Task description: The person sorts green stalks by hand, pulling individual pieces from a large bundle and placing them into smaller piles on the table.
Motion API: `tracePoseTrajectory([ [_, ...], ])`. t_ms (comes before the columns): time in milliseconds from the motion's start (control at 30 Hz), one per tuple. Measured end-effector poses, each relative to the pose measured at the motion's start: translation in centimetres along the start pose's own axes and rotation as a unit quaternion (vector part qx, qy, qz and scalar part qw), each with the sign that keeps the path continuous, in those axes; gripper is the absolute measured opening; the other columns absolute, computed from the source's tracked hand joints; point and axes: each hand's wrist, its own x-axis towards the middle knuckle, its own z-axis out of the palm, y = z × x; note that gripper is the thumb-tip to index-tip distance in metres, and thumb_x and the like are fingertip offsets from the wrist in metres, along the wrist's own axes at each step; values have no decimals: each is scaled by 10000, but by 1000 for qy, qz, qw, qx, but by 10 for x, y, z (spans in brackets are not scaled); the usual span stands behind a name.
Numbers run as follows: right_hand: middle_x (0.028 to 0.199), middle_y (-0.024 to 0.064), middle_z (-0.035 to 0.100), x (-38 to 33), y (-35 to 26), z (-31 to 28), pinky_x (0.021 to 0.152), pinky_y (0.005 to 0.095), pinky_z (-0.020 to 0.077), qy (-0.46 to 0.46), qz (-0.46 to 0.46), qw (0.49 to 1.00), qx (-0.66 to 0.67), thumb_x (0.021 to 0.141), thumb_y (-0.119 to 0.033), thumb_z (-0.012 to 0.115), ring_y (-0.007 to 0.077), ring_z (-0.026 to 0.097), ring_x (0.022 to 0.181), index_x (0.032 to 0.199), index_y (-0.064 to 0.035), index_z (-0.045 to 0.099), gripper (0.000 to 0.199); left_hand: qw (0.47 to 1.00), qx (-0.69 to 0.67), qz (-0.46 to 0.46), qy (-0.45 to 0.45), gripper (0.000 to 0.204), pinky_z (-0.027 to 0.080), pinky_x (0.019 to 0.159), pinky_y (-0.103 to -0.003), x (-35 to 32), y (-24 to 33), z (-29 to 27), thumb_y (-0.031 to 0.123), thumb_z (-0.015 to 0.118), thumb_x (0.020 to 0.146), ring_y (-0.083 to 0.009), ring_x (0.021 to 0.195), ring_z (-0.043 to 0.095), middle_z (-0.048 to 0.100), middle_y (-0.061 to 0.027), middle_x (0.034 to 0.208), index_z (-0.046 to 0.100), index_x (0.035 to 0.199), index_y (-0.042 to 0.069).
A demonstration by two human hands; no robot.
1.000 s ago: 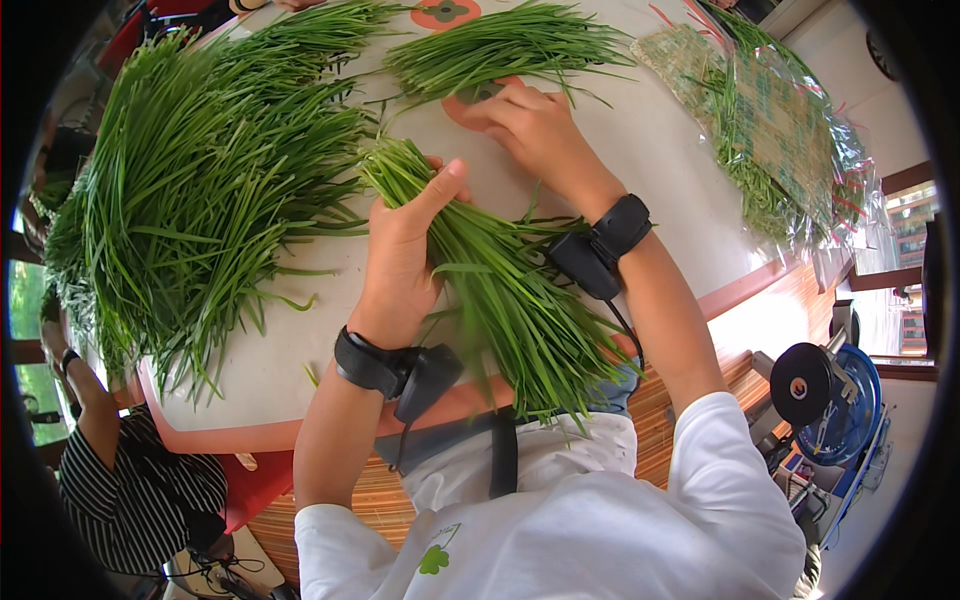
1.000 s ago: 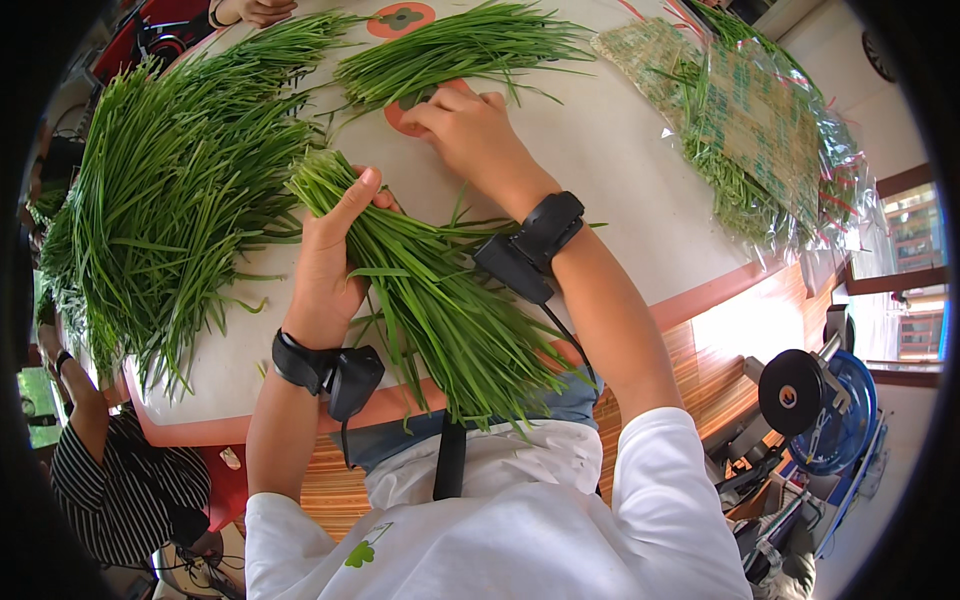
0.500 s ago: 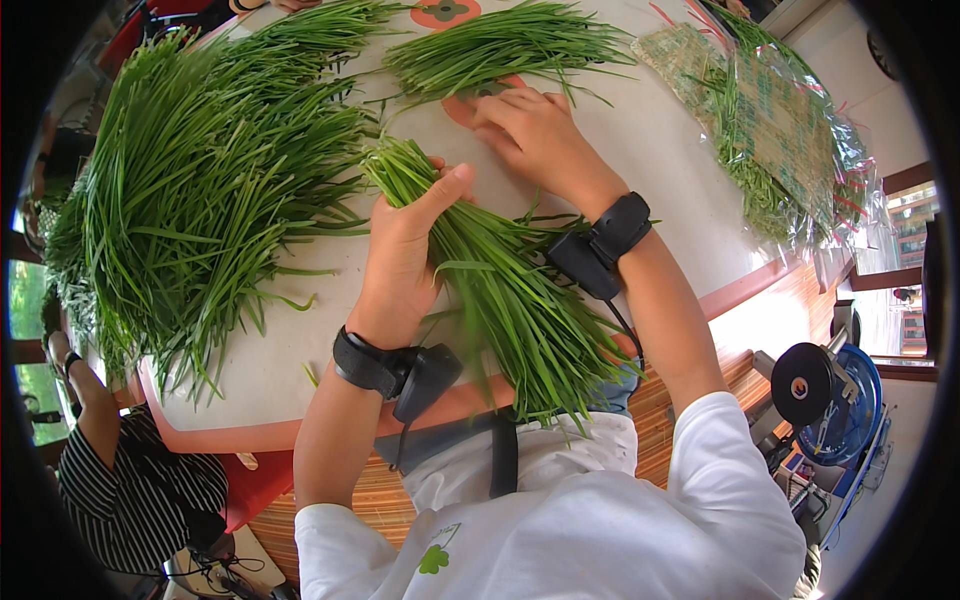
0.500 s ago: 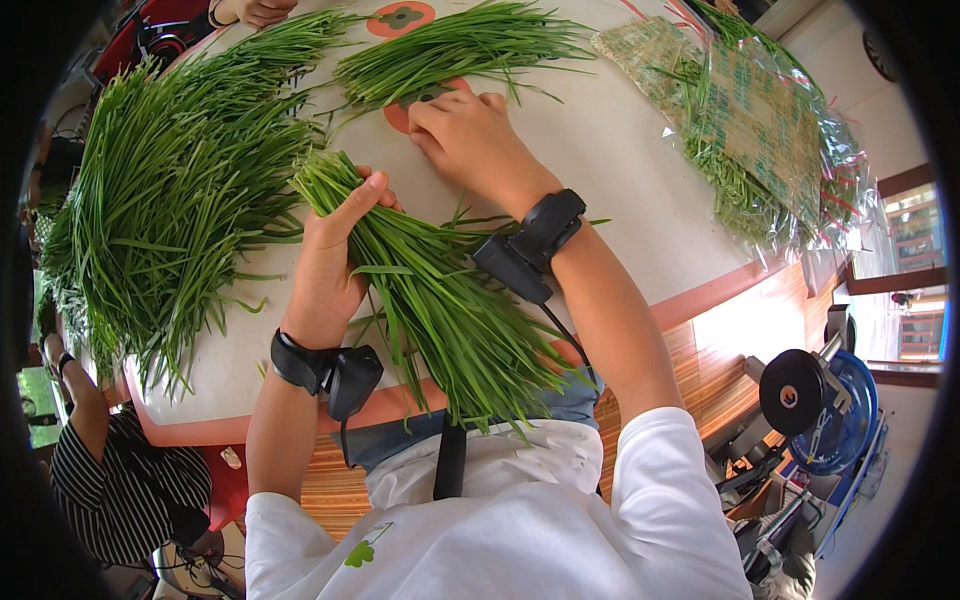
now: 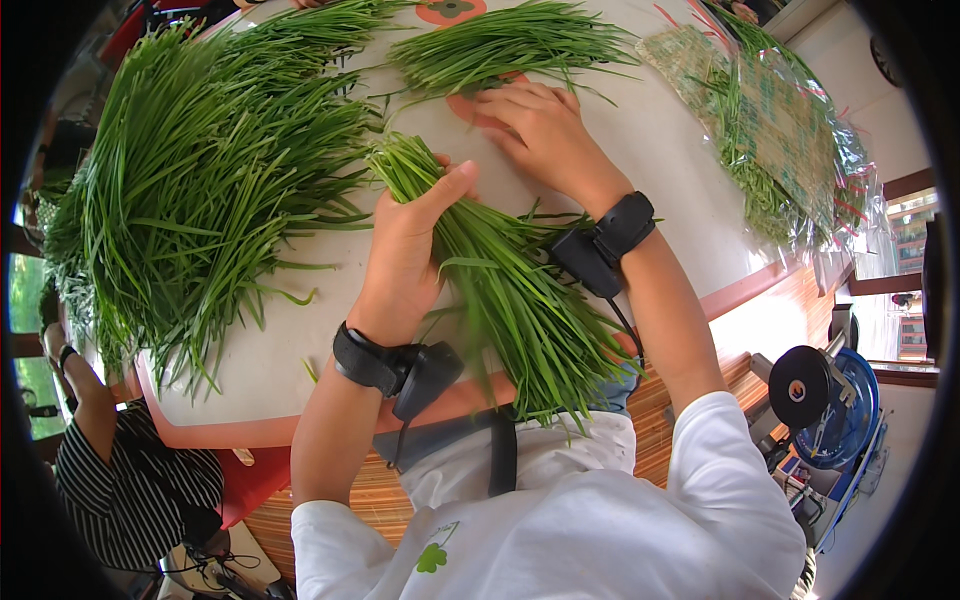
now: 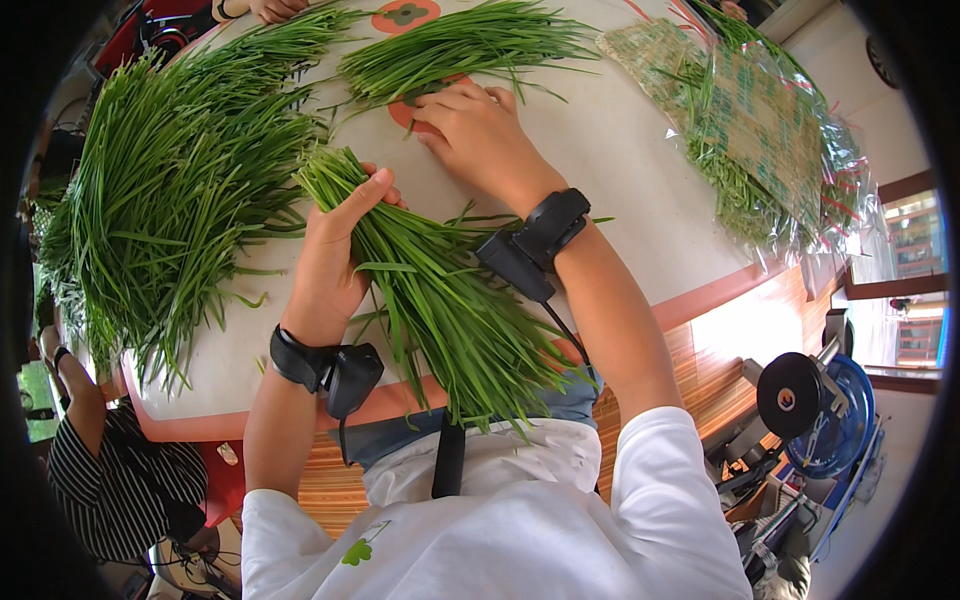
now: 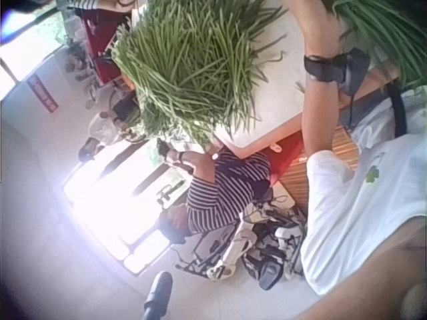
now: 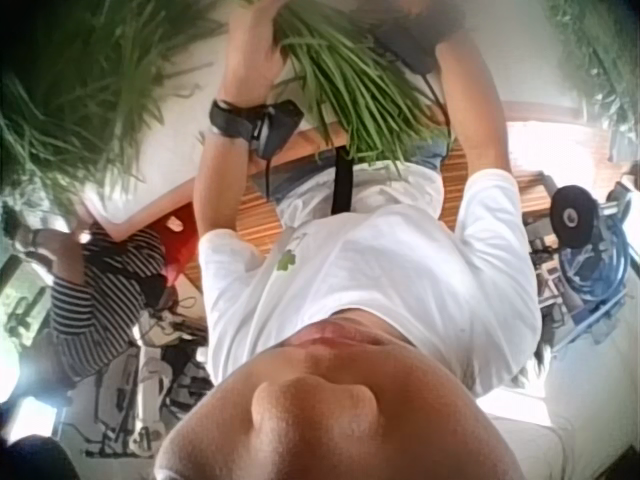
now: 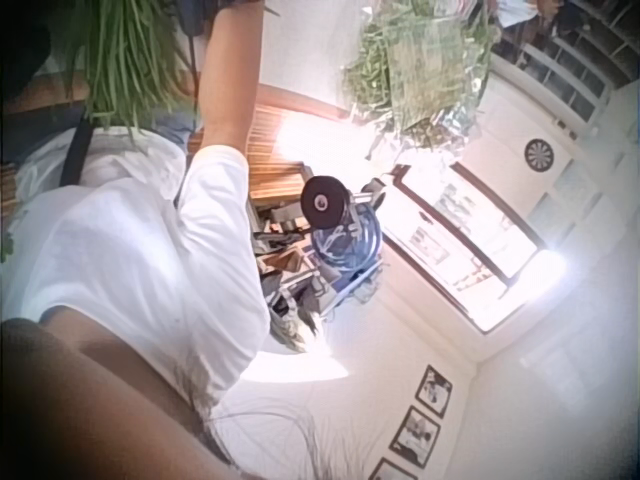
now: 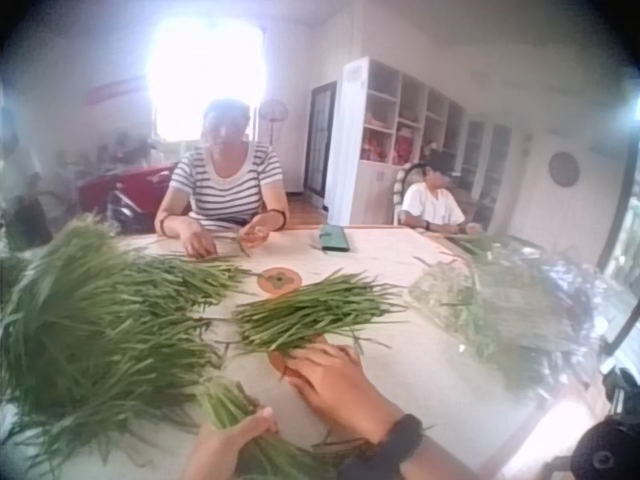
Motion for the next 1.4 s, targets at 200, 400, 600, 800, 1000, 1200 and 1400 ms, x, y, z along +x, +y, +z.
tracePoseTrajectory([
  [200, 987, -38, 665, 2, 2, 8, 920, 405, 311, 39, -23, 999, 24, 857, -117, 589, 192, 565, 1020, 1017, -167, 672, 187, 1000, 5, -8, -2, 271, 514, 634, -305, -2, 2, 2, 120, 702, 843, -172, 747, 594, 582, -54, 798, 517, 1029, 50],
  [400, 902, -58, 650, 6, 11, 10, 870, 368, 310, 49, -34, 998, 34, 825, -95, 625, 179, 570, 921, 951, -173, 682, 159, 1000, 21, -7, 6, 280, 516, 630, -305, -2, 2, 3, 131, 707, 840, -170, 746, 595, 587, -54, 799, 519, 1031, 50],
  [600, 965, -10, 621, 7, 16, 4, 889, 344, 342, 11, 6, 999, 50, 847, -148, 636, 181, 573, 992, 940, -139, 662, 96, 1000, 22, -2, 9, 275, 516, 627, -308, -1, 1, 3, 133, 707, 841, -168, 746, 597, 593, -52, 797, 524, 1030, 54],
  [800, 958, -15, 595, 10, 12, 0, 816, 333, 407, 102, 22, 967, 232, 907, -162, 608, 154, 597, 875, 933, -107, 591, 64, 1000, 4, -12, -1, 190, 512, 594, -302, 2, 0, 1, 122, 690, 852, -154, 697, 592, 595, -48, 791, 553, 962, 48],
  [1000, 1079, 107, 600, 12, -3, -21, 903, 309, 445, 73, 34, 801, 594, 1018, -176, 425, 184, 586, 955, 1039, -64, 490, 131, 1000, -7, -27, -6, 129, 505, 569, -290, 3, 0, -3, 138, 652, 881, -142, 651, 582, 594, -48, 788, 581, 913, 35],
  [1200, 923, 108, 571, 10, 2, -34, 834, 329, 474, 11, -30, 570, 821, 994, -168, 441, 213, 580, 872, 960, -63, 501, 125, 998, -36, -45, -5, 251, 512, 643, -276, 3, 5, -2, 192, 636, 904, -130, 713, 589, 610, -30, 841, 615, 1050, -11],
  [1400, 922, 67, 514, 9, -7, -35, 849, 316, 423, -34, -82, 536, 840, 977, -164, 430, 176, 499, 857, 999, -76, 471, 100, 996, -53, -70, -24, 358, 521, 738, -274, 3, 7, -4, 231, 618, 923, -129, 800, 612, 643, -35, 943, 583, 1158, -37],
])
